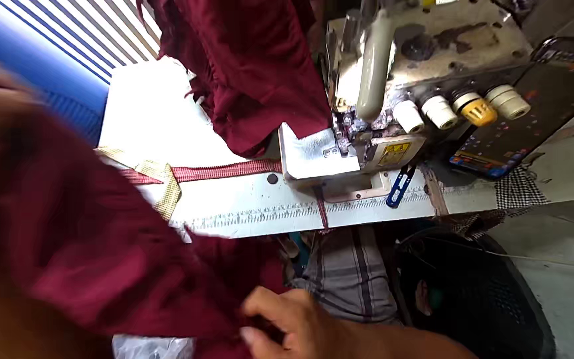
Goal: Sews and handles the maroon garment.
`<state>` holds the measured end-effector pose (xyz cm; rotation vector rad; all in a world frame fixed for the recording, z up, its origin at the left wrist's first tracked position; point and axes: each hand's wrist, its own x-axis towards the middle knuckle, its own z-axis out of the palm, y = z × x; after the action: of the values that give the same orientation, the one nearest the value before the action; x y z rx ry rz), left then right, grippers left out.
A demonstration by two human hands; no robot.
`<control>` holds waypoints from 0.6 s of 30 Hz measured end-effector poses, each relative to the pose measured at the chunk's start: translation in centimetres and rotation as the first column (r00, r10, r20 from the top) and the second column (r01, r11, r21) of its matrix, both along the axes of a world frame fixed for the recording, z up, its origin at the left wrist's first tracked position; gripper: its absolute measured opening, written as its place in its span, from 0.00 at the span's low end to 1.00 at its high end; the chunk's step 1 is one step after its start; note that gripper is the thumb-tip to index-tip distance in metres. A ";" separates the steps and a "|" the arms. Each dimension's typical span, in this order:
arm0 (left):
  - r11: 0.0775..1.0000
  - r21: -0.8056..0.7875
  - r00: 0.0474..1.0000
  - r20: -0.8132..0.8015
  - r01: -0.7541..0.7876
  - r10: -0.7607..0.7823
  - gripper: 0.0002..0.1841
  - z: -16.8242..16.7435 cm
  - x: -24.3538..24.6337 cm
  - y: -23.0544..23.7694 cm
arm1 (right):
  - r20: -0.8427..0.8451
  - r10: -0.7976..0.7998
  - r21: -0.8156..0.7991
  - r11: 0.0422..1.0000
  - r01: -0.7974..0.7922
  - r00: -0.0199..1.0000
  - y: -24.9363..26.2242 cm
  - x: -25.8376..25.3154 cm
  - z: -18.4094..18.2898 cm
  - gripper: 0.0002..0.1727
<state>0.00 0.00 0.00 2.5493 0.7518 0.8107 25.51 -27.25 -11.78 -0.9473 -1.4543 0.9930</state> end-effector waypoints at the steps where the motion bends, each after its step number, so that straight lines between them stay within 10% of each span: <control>1: 0.994 -0.002 0.994 0.032 0.108 -0.108 0.13 -0.5 5.3 0.4 | 0.175 -0.014 -0.054 0.998 0.024 0.985 -1.0 1.9 -1.6 0.05; 6: 0.880 -0.221 0.902 -0.009 0.420 -0.432 0.09 -7.8 20.4 -4.2 | 0.652 0.028 -0.348 0.899 0.266 0.758 -3.2 11.5 -5.9 0.11; 10: 0.845 -0.268 0.884 0.066 0.463 -0.463 0.08 -8.1 22.2 -7.0 | 0.343 -0.470 0.001 0.866 0.499 0.814 0.8 12.4 -3.6 0.19; 18: 0.916 -0.313 0.953 -0.088 0.251 -0.291 0.18 -6.4 20.4 -6.4 | 0.064 -0.365 -0.016 0.930 0.367 0.929 6.5 10.9 -4.1 0.11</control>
<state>20.39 -6.39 -6.37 2.3749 0.4954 0.4044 36.42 -20.70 -15.84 -1.2259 -1.2527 0.7140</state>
